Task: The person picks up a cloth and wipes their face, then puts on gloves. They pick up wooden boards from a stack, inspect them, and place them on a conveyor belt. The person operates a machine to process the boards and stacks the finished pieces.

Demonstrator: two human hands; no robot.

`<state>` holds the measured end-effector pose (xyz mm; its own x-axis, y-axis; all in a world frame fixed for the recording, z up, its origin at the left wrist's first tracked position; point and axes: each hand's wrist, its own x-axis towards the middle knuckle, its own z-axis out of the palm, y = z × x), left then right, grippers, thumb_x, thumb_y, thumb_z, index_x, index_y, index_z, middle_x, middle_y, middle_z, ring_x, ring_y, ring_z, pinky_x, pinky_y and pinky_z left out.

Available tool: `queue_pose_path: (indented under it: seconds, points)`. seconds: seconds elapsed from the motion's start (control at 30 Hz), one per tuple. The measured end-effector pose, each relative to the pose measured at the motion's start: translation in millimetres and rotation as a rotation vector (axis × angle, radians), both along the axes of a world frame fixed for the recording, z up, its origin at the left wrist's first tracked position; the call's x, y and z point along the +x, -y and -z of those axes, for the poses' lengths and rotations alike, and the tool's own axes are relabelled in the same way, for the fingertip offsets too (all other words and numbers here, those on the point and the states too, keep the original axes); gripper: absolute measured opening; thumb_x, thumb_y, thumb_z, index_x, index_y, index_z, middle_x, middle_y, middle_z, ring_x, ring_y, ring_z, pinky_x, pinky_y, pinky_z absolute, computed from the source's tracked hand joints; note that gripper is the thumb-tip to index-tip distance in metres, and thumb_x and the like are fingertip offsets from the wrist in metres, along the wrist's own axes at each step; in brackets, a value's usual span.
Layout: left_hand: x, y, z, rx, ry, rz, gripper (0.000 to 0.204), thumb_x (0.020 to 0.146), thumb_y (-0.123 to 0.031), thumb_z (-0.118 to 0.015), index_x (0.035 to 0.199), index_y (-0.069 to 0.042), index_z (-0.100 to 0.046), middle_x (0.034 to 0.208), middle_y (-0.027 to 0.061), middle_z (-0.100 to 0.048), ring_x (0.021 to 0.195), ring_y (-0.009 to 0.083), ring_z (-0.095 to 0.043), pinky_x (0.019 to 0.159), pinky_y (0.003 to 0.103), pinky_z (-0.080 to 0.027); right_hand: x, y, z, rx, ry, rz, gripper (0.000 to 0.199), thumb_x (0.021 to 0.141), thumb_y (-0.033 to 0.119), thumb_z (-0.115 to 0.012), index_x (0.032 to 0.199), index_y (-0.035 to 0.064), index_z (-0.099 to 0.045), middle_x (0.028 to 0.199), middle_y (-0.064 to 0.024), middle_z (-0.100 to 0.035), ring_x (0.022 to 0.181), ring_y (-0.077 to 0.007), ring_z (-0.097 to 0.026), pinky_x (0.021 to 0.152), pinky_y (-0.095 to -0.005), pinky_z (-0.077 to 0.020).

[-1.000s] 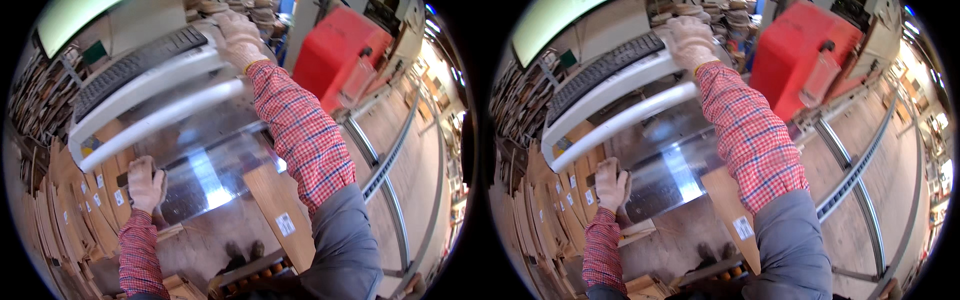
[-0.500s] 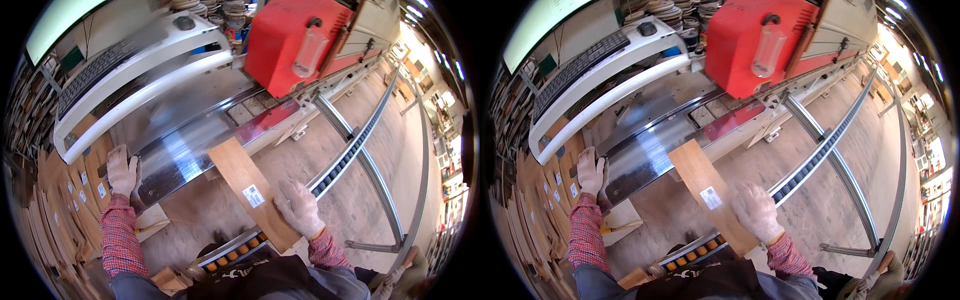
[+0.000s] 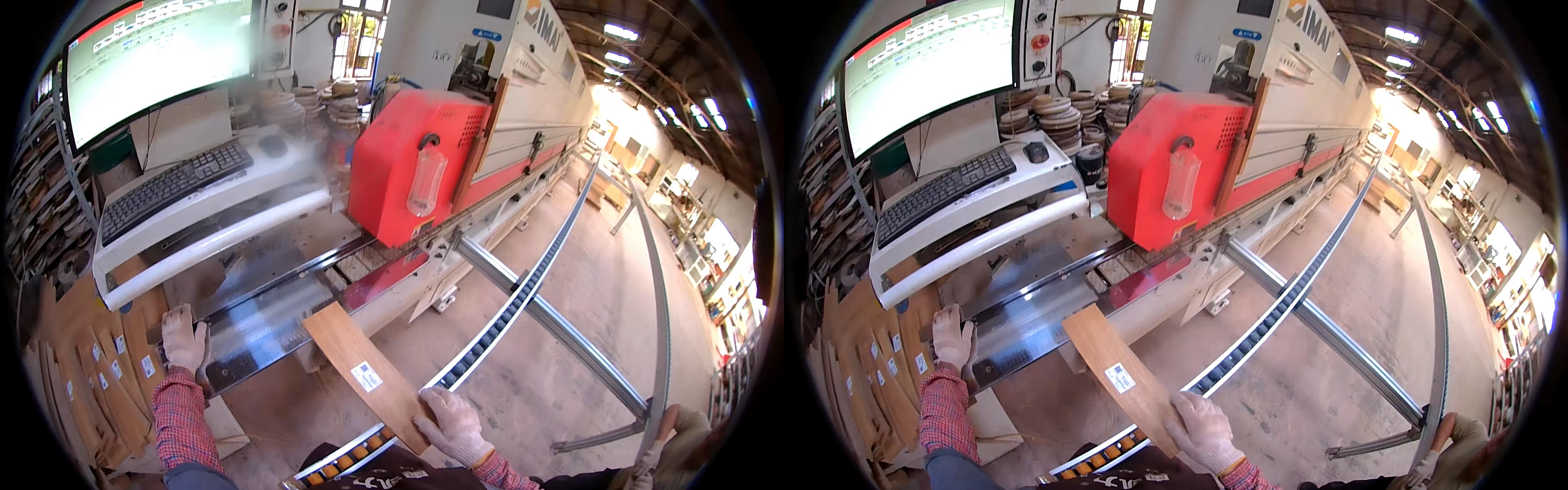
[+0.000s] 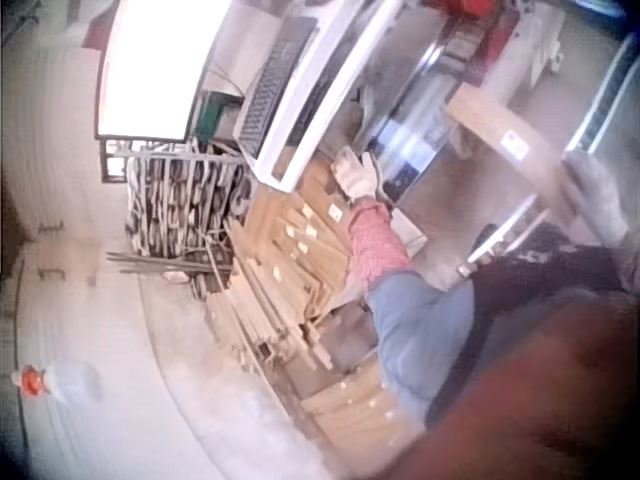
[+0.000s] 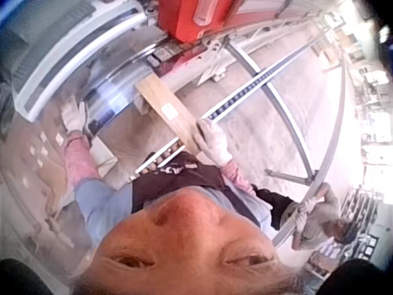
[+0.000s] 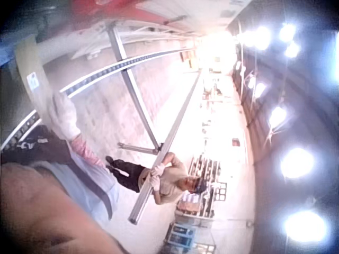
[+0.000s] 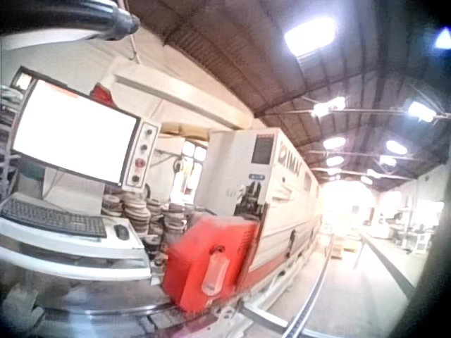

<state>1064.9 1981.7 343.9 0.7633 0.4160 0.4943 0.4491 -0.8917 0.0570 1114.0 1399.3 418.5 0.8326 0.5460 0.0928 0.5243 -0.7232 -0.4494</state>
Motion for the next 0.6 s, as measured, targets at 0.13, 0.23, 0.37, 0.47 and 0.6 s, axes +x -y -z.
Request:
queue_pose_path:
  seconds: [0.13,0.23,0.37,0.47,0.6]
  points:
    - [0,3,-3,-0.029,-0.030,-0.028,0.061,0.093,-0.031,-0.067,0.142,0.002,-0.055,0.139,0.0237,-0.058,0.134,0.0412,-0.051,0.122,0.053,-0.033,-6,6,9,-0.041,0.013,-0.018,0.056,0.097,0.042,-0.070,0.141,0.0089,-0.060,0.137,-0.0161,-0.064,0.126,-0.0380,-0.060,0.107,-0.0505,-0.0481]
    - [-5,-3,-1,-0.018,0.006,-0.023,0.062,0.091,-0.033,-0.069,0.141,0.003,-0.055,0.137,0.0230,-0.059,0.132,0.0394,-0.052,0.123,0.053,-0.032,-9,8,8,-0.039,0.020,-0.065,0.057,0.098,0.042,-0.069,0.142,0.0077,-0.059,0.138,-0.0171,-0.063,0.126,-0.0385,-0.060,0.107,-0.0506,-0.0482]
    - [-3,1,-4,-0.059,0.015,-0.020,0.063,0.090,-0.033,-0.071,0.140,0.002,-0.056,0.136,0.0234,-0.059,0.131,0.0397,-0.052,0.123,0.053,-0.033,-14,14,8,-0.076,0.038,-0.075,0.058,0.099,0.042,-0.068,0.142,0.0054,-0.059,0.139,-0.0191,-0.062,0.125,-0.0395,-0.061,0.107,-0.0504,-0.0490]
    - [-2,-2,1,-0.032,0.064,0.006,0.062,0.089,-0.033,-0.071,0.139,0.002,-0.057,0.135,0.0234,-0.059,0.131,0.0401,-0.053,0.122,0.053,-0.033,-17,17,19,-0.069,0.001,-0.079,0.060,0.098,0.044,-0.068,0.143,0.0053,-0.058,0.140,-0.0200,-0.062,0.128,-0.0395,-0.060,0.108,-0.0510,-0.0490]
    - [-3,1,-3,-0.063,0.068,-0.005,0.062,0.088,-0.032,-0.072,0.138,0.001,-0.057,0.134,0.0231,-0.060,0.129,0.0403,-0.053,0.121,0.053,-0.034,-21,14,29,-0.062,0.028,-0.089,0.063,0.098,0.048,-0.069,0.143,0.0051,-0.058,0.143,-0.0222,-0.059,0.132,-0.0410,-0.057,0.108,-0.0521,-0.0486]
